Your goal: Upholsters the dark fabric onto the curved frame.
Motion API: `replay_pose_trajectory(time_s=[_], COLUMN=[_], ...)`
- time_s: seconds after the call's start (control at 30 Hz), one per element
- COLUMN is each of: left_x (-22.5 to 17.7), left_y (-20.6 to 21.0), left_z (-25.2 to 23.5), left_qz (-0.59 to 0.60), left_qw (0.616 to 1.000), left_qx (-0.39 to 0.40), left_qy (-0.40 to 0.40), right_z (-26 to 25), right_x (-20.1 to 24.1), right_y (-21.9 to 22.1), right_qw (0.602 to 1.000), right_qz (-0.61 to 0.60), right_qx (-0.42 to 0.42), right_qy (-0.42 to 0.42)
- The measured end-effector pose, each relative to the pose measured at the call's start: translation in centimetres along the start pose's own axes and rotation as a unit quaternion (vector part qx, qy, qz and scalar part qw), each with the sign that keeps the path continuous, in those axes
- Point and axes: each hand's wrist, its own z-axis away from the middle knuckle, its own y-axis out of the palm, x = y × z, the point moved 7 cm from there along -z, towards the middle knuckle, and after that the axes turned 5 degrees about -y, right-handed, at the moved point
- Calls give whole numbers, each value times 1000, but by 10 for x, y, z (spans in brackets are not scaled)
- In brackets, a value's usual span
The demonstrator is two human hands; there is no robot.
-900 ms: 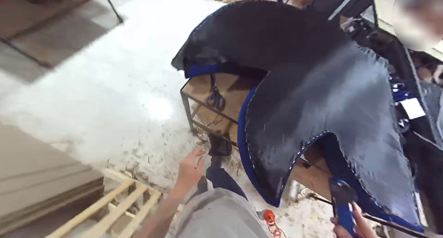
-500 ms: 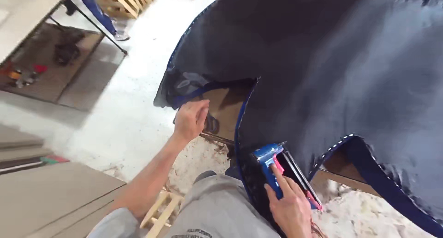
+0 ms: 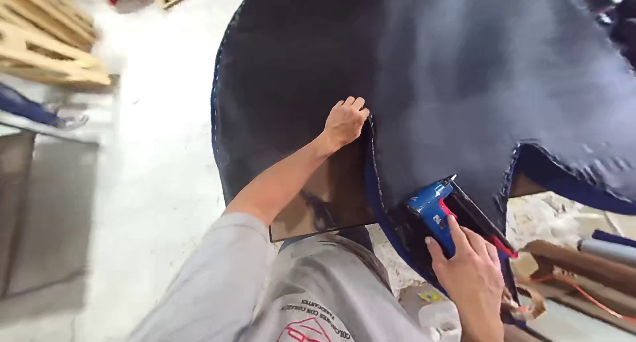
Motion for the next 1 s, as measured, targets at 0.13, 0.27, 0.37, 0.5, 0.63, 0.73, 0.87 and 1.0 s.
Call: replay_pose_trajectory(time_s=[0.13, 0.27, 0.37, 0.5, 0.63, 0.73, 0.87, 1.0], left_x=[12, 26, 24, 32, 26, 28, 44, 56], left_y=[-26, -18, -13, -11, -9, -10, -29, -39], left_z=[4, 8, 13, 6, 4, 6, 13, 36], left_qz=[115, 89, 79, 108, 56, -4, -5, 63], left_qw=[991, 991, 990, 981, 995, 999, 996, 978], left_qx=[37, 40, 34, 43, 26, 7, 13, 55], left_qy=[-49, -95, -112, -153, -75, -40, -89, -193], right_z=[-24, -117, -203, -281, -317, -325, -327, -341], right_x=[33, 74, 102, 124, 140, 149, 154, 146], right_y=[-34, -55, -24, 45, 71, 72, 65, 72], right_qw=[998, 984, 968, 946, 907, 873, 856, 861], right_qz=[-46, -90, -111, -126, -151, -147, -142, -189], right_qx=[-37, -55, -5, 54, 83, 95, 106, 136], right_qy=[-11, -142, -224, -293, -383, -456, -486, -453])
